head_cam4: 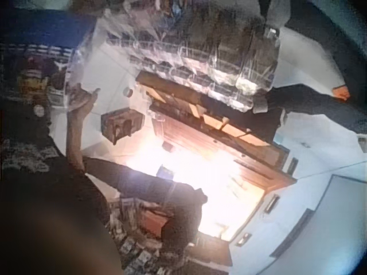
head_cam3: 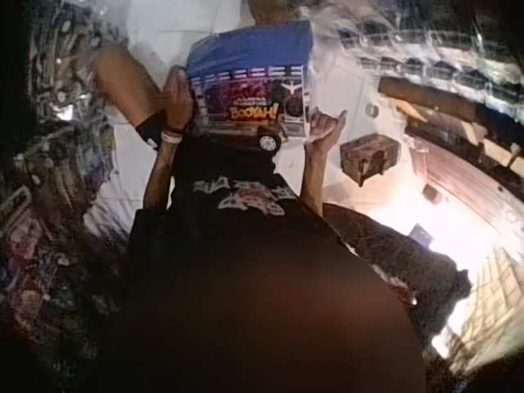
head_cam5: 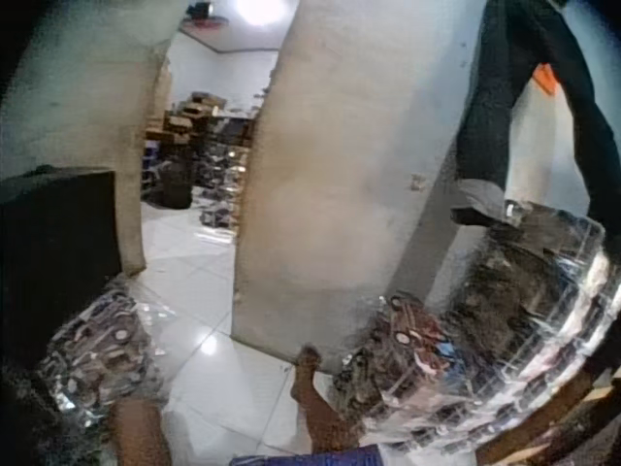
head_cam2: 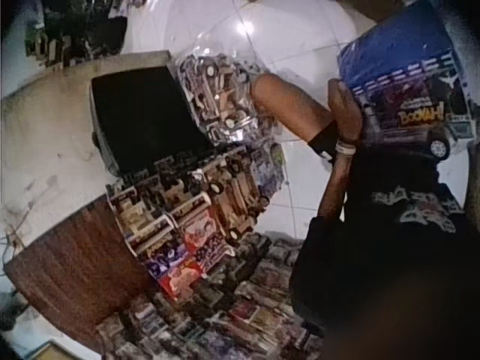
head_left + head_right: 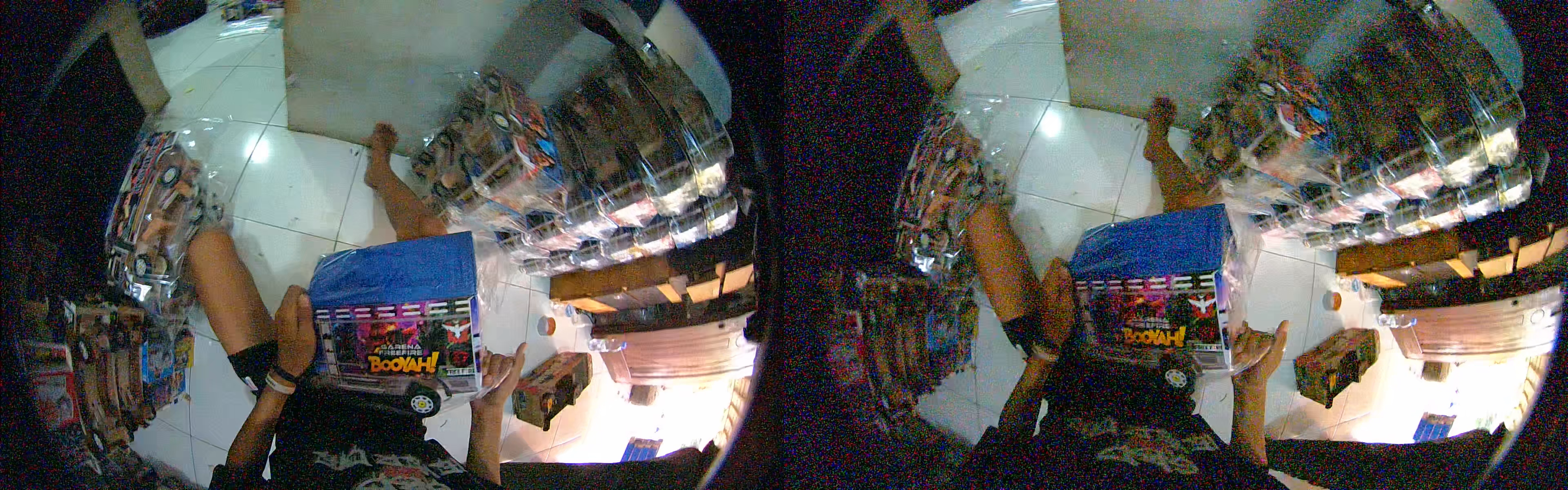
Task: The person sits on the floor and wraps wooden toy cars in clear plastic bags. They use a handheld tape dispenser to seal each bag, then place the packaged items into a stack.
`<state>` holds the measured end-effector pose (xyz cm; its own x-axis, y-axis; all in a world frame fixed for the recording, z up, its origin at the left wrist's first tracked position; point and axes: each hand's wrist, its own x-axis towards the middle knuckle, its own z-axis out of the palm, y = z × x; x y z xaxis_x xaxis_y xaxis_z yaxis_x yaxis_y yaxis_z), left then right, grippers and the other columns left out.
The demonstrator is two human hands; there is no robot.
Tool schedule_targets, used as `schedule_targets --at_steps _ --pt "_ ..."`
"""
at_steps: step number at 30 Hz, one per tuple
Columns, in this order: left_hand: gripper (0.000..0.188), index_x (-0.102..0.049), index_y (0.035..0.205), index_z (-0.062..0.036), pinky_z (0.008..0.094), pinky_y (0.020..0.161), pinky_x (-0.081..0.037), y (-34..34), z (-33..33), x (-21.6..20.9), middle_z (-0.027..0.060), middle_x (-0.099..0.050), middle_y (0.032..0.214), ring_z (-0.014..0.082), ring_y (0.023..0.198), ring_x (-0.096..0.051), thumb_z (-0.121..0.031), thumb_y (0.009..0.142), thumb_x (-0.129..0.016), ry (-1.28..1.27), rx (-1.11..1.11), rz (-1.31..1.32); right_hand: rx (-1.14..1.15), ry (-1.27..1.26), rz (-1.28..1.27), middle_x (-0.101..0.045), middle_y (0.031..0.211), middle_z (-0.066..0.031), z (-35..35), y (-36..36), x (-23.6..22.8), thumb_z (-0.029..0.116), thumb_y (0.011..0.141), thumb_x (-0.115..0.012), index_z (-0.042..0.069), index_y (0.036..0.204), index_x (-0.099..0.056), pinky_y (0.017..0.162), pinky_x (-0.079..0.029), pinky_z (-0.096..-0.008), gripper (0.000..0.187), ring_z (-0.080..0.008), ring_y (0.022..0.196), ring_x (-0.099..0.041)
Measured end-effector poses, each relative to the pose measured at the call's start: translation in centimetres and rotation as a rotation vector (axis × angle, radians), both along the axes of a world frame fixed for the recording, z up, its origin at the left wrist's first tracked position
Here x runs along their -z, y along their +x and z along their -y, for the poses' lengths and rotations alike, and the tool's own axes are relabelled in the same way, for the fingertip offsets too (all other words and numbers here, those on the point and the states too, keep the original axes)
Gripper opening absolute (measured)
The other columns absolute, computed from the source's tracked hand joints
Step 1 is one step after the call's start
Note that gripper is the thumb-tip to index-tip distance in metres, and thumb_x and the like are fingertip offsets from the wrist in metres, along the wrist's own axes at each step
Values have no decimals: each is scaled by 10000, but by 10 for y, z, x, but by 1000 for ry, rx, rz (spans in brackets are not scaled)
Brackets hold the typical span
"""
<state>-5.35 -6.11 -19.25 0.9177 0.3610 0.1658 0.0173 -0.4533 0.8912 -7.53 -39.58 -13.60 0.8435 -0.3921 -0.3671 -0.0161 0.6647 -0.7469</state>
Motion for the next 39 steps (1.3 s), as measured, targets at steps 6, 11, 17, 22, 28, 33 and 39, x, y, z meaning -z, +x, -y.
schedule_targets --at_steps 6,11,17,22,28,33,39 --pt "269 -544 931 -18 328 754 -436 -10 -17 -1 69 -551 809 160 783 -514 -248 1070 -561 -346 32 -51 49 74 61 -338 377 3 8 10 5 549 1090 -410 252 429 -263 723 -564 -382 739 -176 379 -381" --pt "229 -553 944 -23 343 800 -440 -20 -15 9 95 -562 855 182 835 -535 -213 1073 -556 -215 -120 1 213 -174 -79 -439 512 2 11 11 8 531 1066 -503 223 575 -358 819 -566 -430 597 -189 545 -534" --pt "399 -616 1088 -37 330 940 -473 -38 -44 32 73 -657 1052 201 1014 -617 -393 1127 -440 -378 -252 20 174 -286 -128 -620 849 -22 5 15 -2 582 1018 -572 108 1079 -596 842 -580 -477 478 -223 915 -660" --pt "554 -600 1277 -3 328 1003 -476 -88 -61 34 94 -658 1188 196 1113 -613 -500 1116 -413 -556 -52 -229 21 -233 -69 -632 991 -99 16 25 0 616 970 -630 96 957 -546 842 -589 -482 528 -267 899 -685" --pt "765 -397 1512 51 347 1097 -441 -125 -24 30 146 -587 1380 246 1229 -581 -507 1035 -610 -572 238 -472 -118 -156 50 -648 999 -94 38 36 32 538 989 -640 76 1043 -578 831 -611 -471 469 -248 872 -696" --pt "1042 -411 1490 0 376 1123 -440 -136 -13 29 136 -612 1381 249 1278 -587 -446 719 -952 -656 300 -380 -123 -146 -92 -662 1257 -134 48 42 56 535 1002 -595 74 1279 -628 1018 -509 -510 539 -299 1184 -625" --pt "976 -478 1460 -9 374 1103 -467 -135 -4 29 103 -641 1336 214 1236 -612 -383 708 -975 -803 109 -388 -301 -47 -41 -604 1392 -143 38 67 69 565 992 -565 70 1394 -586 1072 -447 -524 637 -313 1272 -560"
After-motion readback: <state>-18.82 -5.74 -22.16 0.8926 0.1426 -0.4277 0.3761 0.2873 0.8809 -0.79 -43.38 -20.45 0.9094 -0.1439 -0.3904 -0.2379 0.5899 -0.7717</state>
